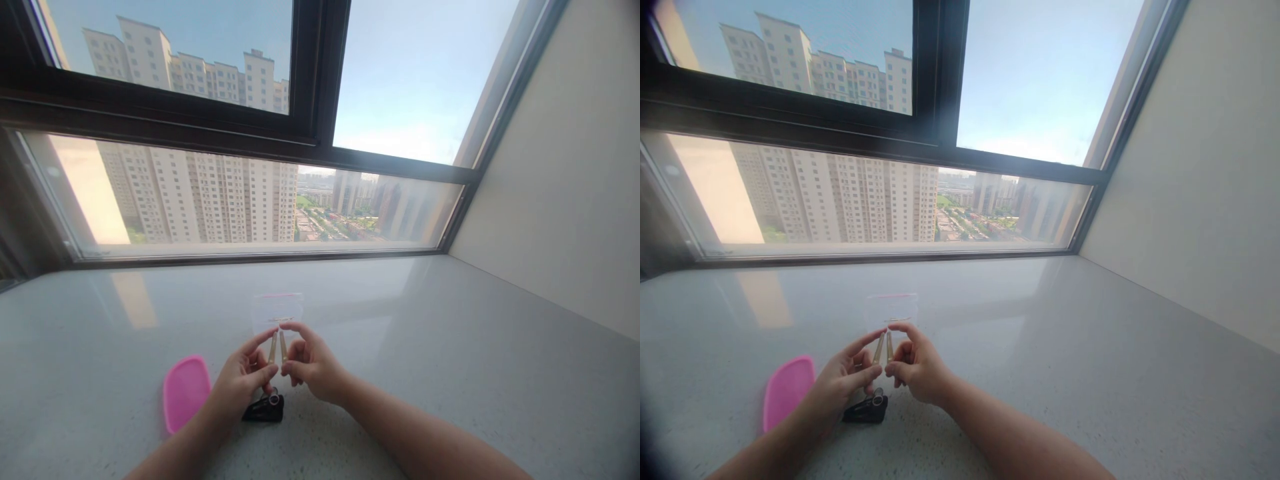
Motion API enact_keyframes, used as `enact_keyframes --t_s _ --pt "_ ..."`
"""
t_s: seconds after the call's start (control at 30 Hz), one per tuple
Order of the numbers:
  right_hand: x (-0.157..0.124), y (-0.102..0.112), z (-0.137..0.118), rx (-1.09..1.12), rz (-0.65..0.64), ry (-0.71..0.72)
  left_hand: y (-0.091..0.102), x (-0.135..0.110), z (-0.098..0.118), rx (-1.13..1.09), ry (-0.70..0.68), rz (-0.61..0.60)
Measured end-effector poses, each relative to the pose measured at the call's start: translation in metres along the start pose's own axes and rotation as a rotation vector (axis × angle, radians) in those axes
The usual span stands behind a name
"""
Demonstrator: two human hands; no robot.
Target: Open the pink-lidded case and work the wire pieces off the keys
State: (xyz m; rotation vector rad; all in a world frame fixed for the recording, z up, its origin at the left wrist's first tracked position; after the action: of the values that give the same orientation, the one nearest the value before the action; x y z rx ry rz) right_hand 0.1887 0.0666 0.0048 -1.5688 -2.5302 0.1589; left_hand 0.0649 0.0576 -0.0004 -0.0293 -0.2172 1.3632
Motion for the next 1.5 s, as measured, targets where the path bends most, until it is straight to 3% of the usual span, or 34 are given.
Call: enact_keyframes --t_s 1.1,1.5 --pt "0.007 0.009 0.009 -0.085 0.012 0.008 0.002 0.0 -0.004 -0.034 0.047 0.018" --pt "0.005 0.007 0.008 -0.11 0.034 0.028 0.005 0.003 -0.007 -0.018 0.004 0.022"
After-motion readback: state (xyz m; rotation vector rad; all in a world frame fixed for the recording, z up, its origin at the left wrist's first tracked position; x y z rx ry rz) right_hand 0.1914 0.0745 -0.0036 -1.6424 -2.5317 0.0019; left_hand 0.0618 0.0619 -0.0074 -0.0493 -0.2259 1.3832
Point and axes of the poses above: each hand's wrist, its own x-axis towards the middle knuckle, its own y-axis out of the back of the hand, z = x × y, the point moved 7 cm from there along x, towards the middle knuckle, and after that the axes turned 6 degrees about -y, right-handed, at the moved point
